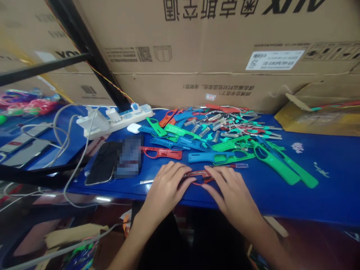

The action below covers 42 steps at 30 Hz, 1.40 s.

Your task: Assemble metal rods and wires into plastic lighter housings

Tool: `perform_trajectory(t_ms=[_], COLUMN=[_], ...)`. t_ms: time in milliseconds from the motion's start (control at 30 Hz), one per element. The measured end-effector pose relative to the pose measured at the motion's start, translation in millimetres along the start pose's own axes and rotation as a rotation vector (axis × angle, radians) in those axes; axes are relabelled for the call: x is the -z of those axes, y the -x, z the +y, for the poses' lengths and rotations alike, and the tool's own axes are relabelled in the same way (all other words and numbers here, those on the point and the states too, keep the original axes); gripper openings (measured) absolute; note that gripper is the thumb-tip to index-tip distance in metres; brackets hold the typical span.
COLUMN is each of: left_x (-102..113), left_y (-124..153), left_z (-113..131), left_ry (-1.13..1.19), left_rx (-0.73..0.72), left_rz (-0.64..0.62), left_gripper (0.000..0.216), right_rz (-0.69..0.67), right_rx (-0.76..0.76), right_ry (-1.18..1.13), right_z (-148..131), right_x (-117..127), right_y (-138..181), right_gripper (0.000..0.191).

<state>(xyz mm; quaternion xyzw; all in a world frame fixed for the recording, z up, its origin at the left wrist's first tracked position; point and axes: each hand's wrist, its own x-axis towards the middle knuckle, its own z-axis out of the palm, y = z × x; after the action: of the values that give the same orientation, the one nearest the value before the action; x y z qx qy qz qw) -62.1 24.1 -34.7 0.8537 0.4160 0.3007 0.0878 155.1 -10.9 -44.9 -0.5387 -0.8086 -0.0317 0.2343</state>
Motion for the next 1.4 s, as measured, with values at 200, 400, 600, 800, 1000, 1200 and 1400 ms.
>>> perform_trajectory(t_ms=[200,400,600,800,1000,1200,1400], left_x=[4.4,8.2,8.2,5.2,1.0,-8.3,-6.6], left_y=[-10.7,-27.7,-23.7,-27.6,-27.1,-23.4,-22.4], left_z=[2.6,7.6,10.5,10.9,6.7,7.7,5.3], left_ry=[-0.052,-0.247,-0.15,-0.056,0.133,0.002,0.04], left_rx=[-0.059,-0.162,-0.057,0.058,0.193,0.273,0.21], left_rz=[-0.05,-0.16,-0.127,-0.157,-0.056,0.021,-0.048], left_gripper=[0.01,0.008,0.011,0.007,0.008,0.003,0.007], right_rz=[0.03,0.069,0.075,0.062,0.052,0.007,-0.01], right_rx=[-0.057,-0.056,-0.04,-0.036,-0.058,-0.072,-0.078], right_ry=[-0.131,-0.123,-0.151,-0.143,-0.135,-0.143,-0.174], right_z=[0.1,0.8,2.2,1.9,-0.1,-1.1,-1.7], right_x=[1.3,-0.6,-0.7,-1.2,0.8,2.5,3.6], right_y=[2.8,3.5,3.5,2.8,2.4,2.3,1.9], right_gripper=[0.035,0.032,0.029,0.029,0.029,0.024,0.023])
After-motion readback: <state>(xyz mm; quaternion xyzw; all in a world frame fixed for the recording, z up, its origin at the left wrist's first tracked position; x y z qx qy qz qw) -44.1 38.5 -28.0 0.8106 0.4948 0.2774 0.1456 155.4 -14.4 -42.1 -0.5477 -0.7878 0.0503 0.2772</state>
